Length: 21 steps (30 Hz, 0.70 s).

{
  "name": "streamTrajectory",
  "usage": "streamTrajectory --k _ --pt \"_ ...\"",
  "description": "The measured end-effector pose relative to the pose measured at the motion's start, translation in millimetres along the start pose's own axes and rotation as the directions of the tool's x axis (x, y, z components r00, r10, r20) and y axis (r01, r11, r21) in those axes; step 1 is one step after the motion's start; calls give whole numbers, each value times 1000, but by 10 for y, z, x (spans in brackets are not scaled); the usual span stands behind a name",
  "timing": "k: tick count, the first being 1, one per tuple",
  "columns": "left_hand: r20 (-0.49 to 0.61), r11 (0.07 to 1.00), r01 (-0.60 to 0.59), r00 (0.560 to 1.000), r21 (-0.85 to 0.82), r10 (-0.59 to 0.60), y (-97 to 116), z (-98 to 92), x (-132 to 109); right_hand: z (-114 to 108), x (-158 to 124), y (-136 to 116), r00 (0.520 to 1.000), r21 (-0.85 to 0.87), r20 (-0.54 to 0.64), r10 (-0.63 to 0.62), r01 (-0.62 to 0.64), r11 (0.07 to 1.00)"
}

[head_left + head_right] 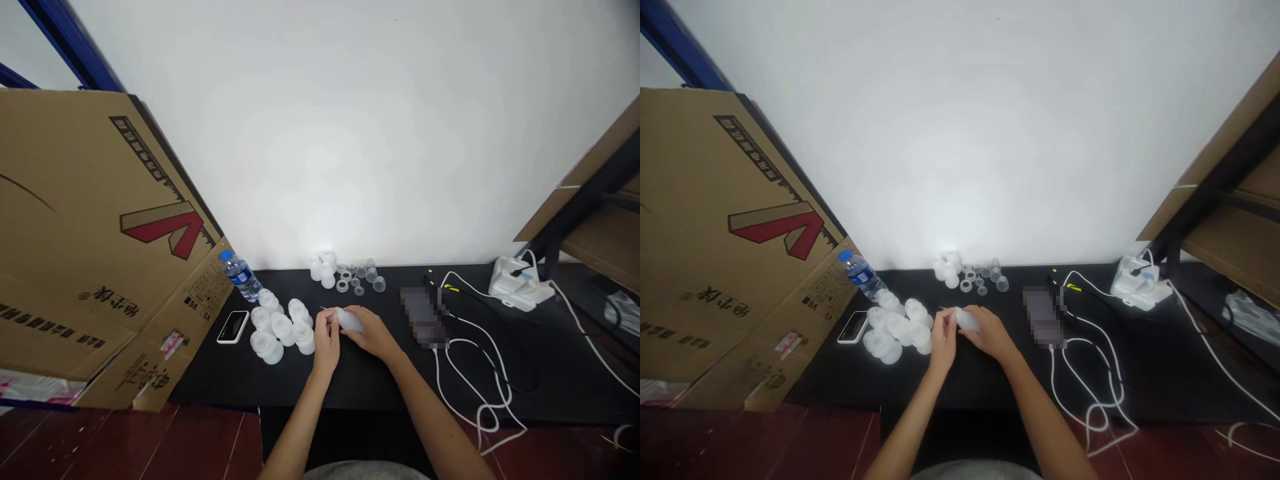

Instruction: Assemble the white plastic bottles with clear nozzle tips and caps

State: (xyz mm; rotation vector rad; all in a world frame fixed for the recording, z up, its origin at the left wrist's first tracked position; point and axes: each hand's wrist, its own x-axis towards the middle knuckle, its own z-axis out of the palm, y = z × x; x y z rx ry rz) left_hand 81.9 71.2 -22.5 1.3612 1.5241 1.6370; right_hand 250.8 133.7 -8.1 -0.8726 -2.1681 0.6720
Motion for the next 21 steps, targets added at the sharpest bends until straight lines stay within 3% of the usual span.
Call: streamTrajectory --k 6,10,14,17,21 --pt "18 998 49 999 -41 -49 2 -11 9 -60 5 1 996 207 57 74 -85 975" --pt "-7 987 94 995 -133 -96 -13 0 26 -14 3 4 999 138 12 36 -37 990" --pt "-55 995 36 998 -97 -42 -35 7 21 25 -5 35 999 36 -14 -35 35 999" --pt "-56 999 9 998 -48 -11 -49 3 5 -4 -2 77 998 84 2 -64 64 994" --pt "-17 999 -7 1000 -36 6 -51 -6 -3 -69 6 95 1000 164 18 17 -19 986"
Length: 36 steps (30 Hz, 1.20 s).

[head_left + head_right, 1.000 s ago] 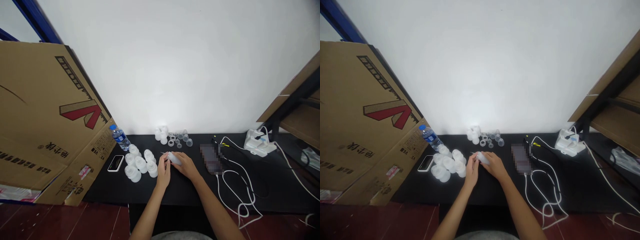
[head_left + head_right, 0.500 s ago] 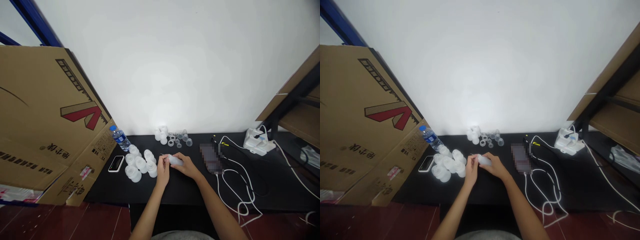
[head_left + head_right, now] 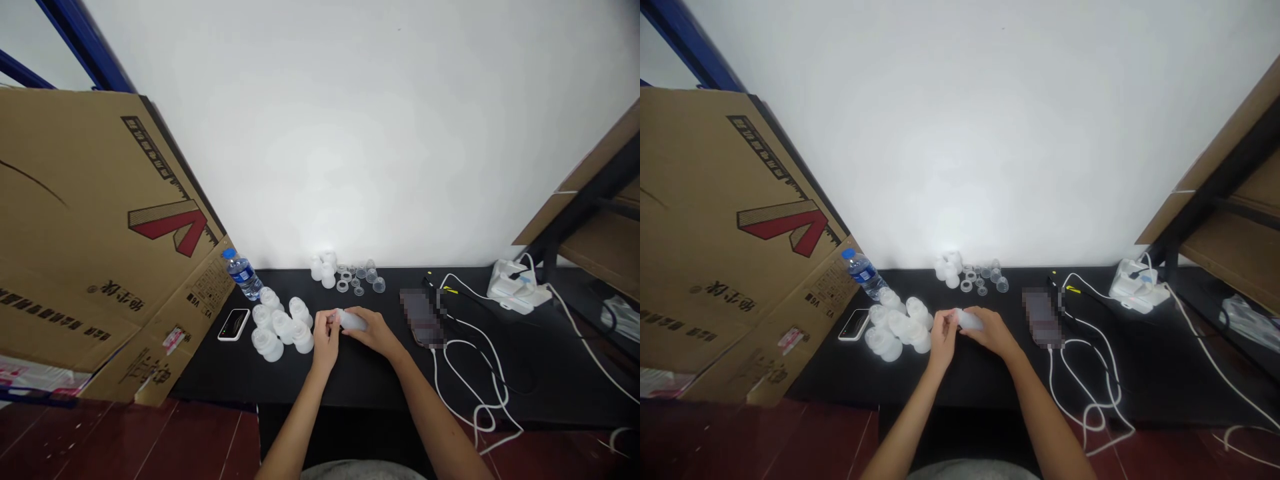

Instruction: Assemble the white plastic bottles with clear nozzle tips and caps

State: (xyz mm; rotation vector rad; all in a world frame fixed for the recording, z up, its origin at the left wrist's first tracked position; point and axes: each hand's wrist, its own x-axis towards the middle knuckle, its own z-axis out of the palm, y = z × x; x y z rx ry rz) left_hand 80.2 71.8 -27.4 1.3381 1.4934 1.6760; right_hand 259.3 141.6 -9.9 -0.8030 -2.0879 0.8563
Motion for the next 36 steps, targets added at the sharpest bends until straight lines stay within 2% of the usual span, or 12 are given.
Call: streamTrajectory --k 4,10,14,21,28,33,36 --pt "10 999 -4 1000 -40 4 3 -1 16 -12 2 -23 997 28 40 63 -64 998" --pt "-41 997 56 997 -46 -58 -6 1 39 26 -8 -30 999 -184 26 -25 29 983" --pt "-42 999 32 999 32 -30 8 -11 33 0 0 -53 997 -213 57 -53 64 975" --pt "-12 998 10 1000 64 -10 23 -29 13 -14 5 -40 998 -107 34 -47 50 993" --pt "13 1000 -19 1000 17 18 103 -24 19 -35 -3 -60 994 64 54 96 -99 993" --pt "50 998 19 999 -67 -15 183 -36 8 -36 11 -117 991 88 66 117 -122 989" --pt "80 995 40 996 -88 -33 163 -30 12 -31 13 -136 993 68 46 107 -110 992"
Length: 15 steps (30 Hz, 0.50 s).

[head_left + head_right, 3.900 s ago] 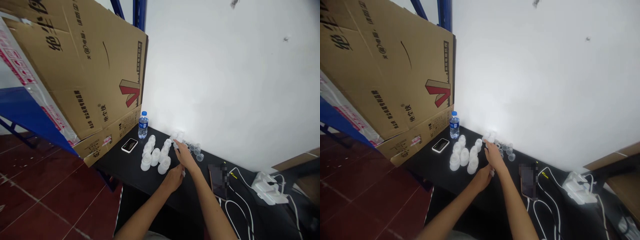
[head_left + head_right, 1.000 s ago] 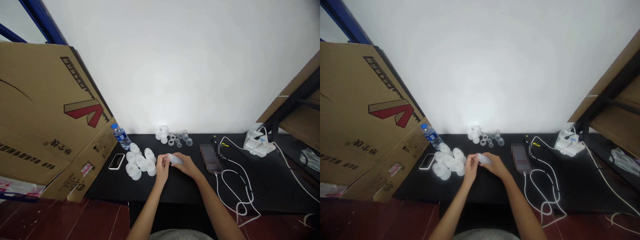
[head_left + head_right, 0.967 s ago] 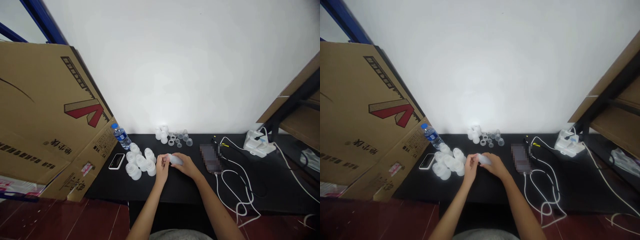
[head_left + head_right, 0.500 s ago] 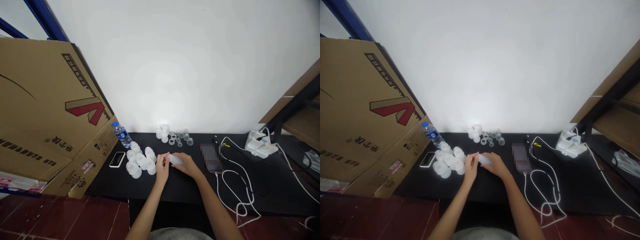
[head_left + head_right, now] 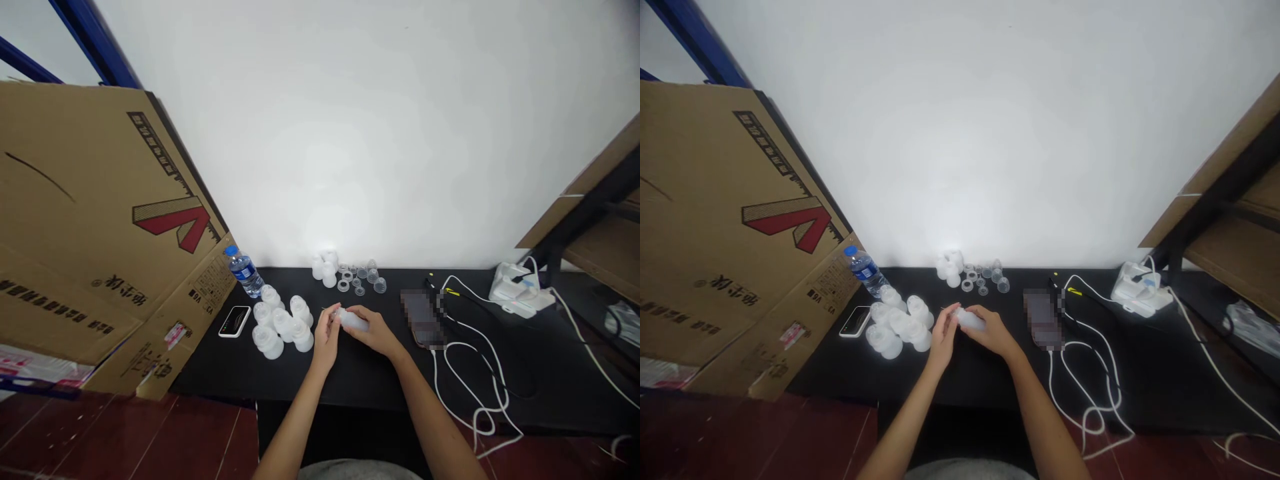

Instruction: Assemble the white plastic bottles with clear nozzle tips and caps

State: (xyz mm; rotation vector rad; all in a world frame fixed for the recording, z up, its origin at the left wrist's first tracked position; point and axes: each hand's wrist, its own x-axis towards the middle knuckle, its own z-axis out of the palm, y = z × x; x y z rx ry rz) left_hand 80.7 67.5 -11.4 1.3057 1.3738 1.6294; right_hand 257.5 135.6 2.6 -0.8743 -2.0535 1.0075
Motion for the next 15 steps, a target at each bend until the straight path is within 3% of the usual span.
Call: streamTrajectory --k 7,15 --pt "-121 994 48 992 94 -36 -127 -1 48 27 -6 47 991 -274 -7 -134 127 953" --pt "-62 999 34 998 38 -32 -57 -3 40 -9 5 49 985 -103 -54 -163 157 982"
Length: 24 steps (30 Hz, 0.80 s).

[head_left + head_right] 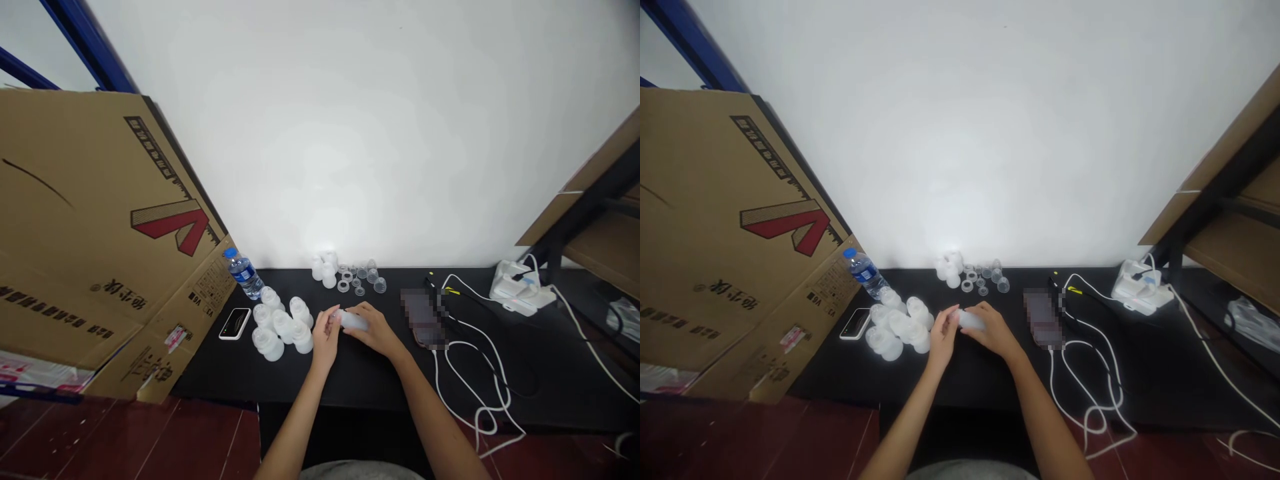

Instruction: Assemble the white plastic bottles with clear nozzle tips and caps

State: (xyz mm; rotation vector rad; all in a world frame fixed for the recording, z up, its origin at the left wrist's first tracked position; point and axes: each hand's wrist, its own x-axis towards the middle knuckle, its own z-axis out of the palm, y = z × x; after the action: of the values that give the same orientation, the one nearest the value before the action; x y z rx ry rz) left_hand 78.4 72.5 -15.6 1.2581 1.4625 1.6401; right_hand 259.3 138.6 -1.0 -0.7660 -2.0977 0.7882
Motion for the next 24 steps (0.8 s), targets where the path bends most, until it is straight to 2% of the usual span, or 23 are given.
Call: streamTrajectory --k 4,9,15,18,21,24 --pt "3 999 15 1000 -32 -15 1 1 5 22 3 -15 996 57 -7 92 -92 994" --pt "-46 998 29 998 -48 -31 -38 -1 17 36 -21 -13 978 191 -4 207 -203 960" --pt "-76 989 72 994 -126 -82 -94 6 20 92 25 17 926 427 -49 375 -321 846" --pt "-70 989 66 995 -133 -76 -88 11 10 101 31 10 914 344 -71 399 -353 870" --pt "-62 991 68 995 -115 -75 -65 19 -2 86 25 25 905 200 -185 383 -347 916" --pt "-33 988 70 997 -139 -75 -53 33 -3 81 38 73 894 176 -245 375 -340 924"
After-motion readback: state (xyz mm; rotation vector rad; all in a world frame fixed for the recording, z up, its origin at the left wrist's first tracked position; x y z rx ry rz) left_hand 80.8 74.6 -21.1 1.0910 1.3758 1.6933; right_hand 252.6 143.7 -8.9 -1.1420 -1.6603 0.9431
